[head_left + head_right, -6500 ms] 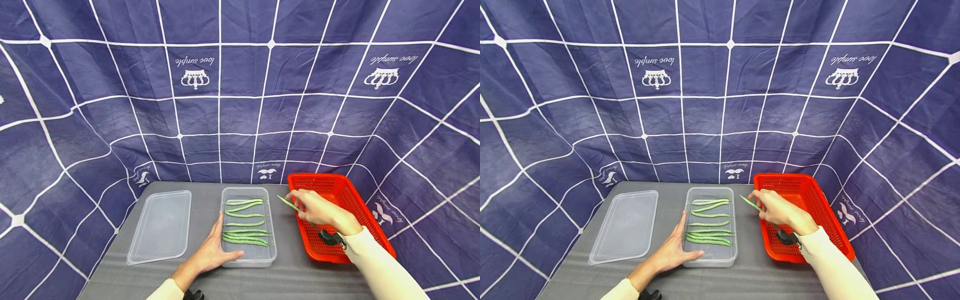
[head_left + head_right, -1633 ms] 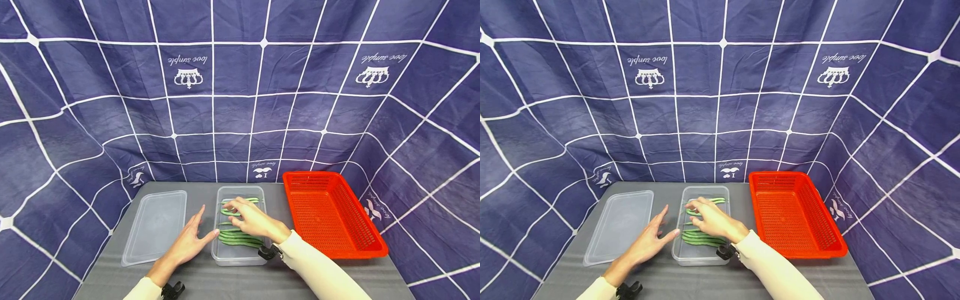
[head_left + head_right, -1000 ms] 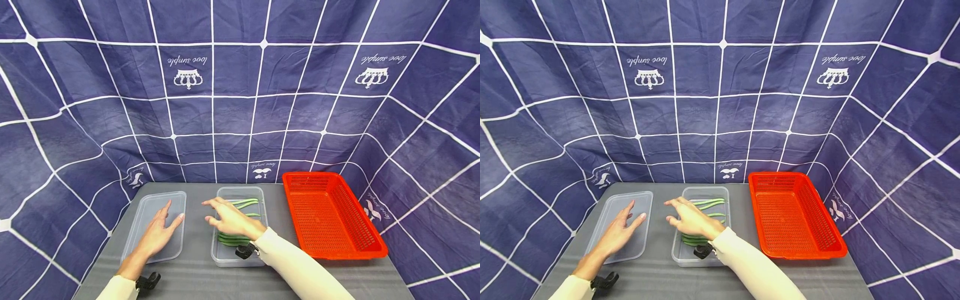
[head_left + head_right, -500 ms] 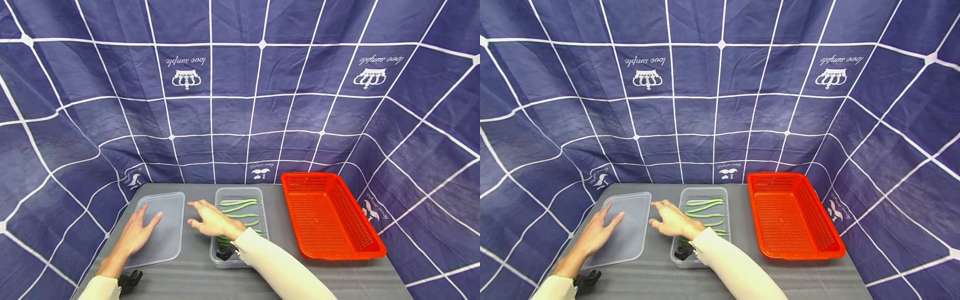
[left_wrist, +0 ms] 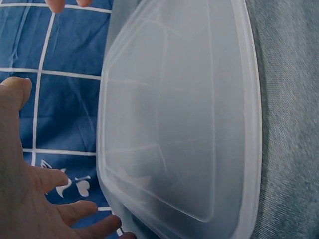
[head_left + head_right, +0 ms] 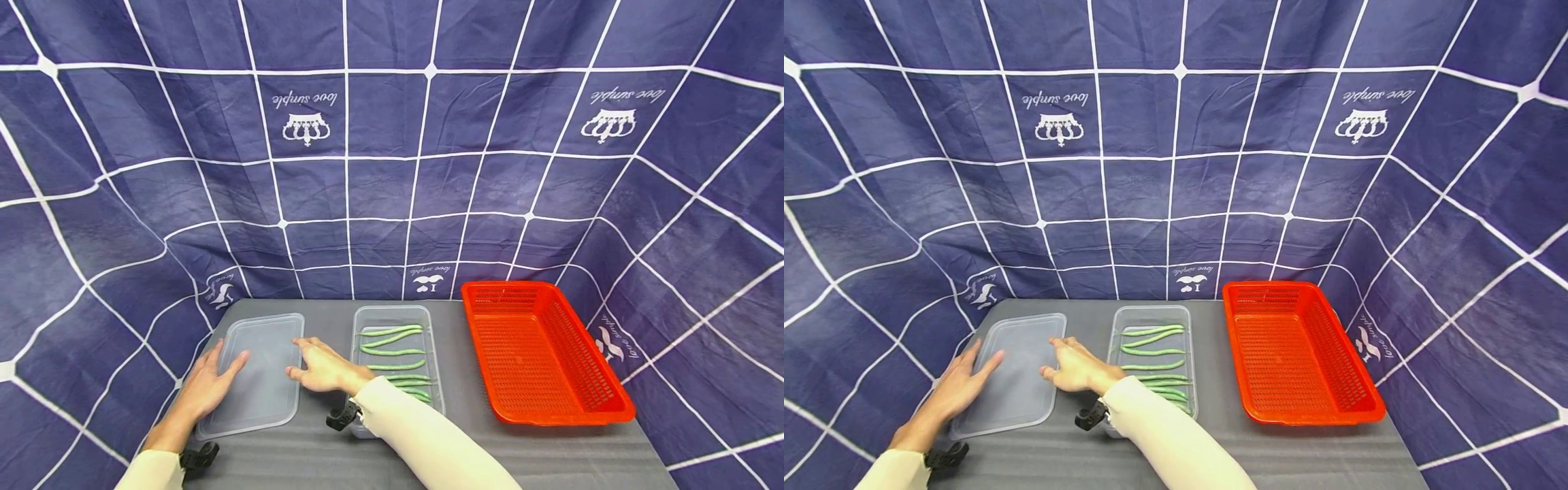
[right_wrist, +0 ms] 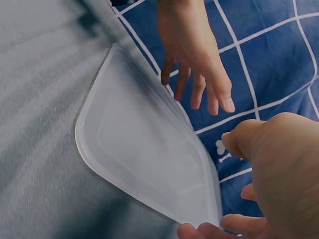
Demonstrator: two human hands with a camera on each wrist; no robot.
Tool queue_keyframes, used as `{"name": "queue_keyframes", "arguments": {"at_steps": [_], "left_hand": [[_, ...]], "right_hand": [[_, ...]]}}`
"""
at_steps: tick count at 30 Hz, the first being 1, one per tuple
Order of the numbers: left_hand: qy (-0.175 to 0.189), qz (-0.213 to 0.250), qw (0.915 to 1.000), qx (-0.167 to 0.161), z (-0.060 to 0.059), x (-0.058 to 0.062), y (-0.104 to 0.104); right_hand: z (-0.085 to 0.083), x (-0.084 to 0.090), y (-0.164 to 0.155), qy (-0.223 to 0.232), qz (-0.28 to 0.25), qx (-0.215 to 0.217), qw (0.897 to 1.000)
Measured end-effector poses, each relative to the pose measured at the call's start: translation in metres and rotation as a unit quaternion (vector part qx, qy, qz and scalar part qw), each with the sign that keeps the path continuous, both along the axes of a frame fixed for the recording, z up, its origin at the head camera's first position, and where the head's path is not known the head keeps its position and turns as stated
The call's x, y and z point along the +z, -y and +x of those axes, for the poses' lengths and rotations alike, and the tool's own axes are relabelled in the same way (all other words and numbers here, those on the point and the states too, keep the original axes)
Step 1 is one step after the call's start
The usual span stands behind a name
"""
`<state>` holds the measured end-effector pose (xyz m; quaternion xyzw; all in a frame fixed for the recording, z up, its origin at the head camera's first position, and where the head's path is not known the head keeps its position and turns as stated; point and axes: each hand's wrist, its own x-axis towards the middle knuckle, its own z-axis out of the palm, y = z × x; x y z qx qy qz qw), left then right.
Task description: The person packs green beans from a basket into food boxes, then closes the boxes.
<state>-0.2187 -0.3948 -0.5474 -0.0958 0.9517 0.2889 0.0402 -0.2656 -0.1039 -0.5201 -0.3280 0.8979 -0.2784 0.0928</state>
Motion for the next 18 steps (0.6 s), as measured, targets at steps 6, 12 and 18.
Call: {"name": "queue_keyframes", "arguments": {"at_steps": [6, 12, 18], "left_hand": [[0.029, 0.003, 0.9996, 0.004, 0.001, -0.008, 0.007], [0.044, 0.002, 0.999, 0.011, 0.0, -0.011, 0.008], [0.037, -0.014, 0.9992, 0.006, 0.0, -0.012, 0.007]], "right_hand": [[0.004, -0.008, 0.012, 0.031, 0.015, -0.025, 0.999], [0.012, -0.017, 0.018, 0.049, 0.059, -0.029, 0.997], [0.015, -0.024, 0.019, 0.051, 0.06, -0.027, 0.997]]}}
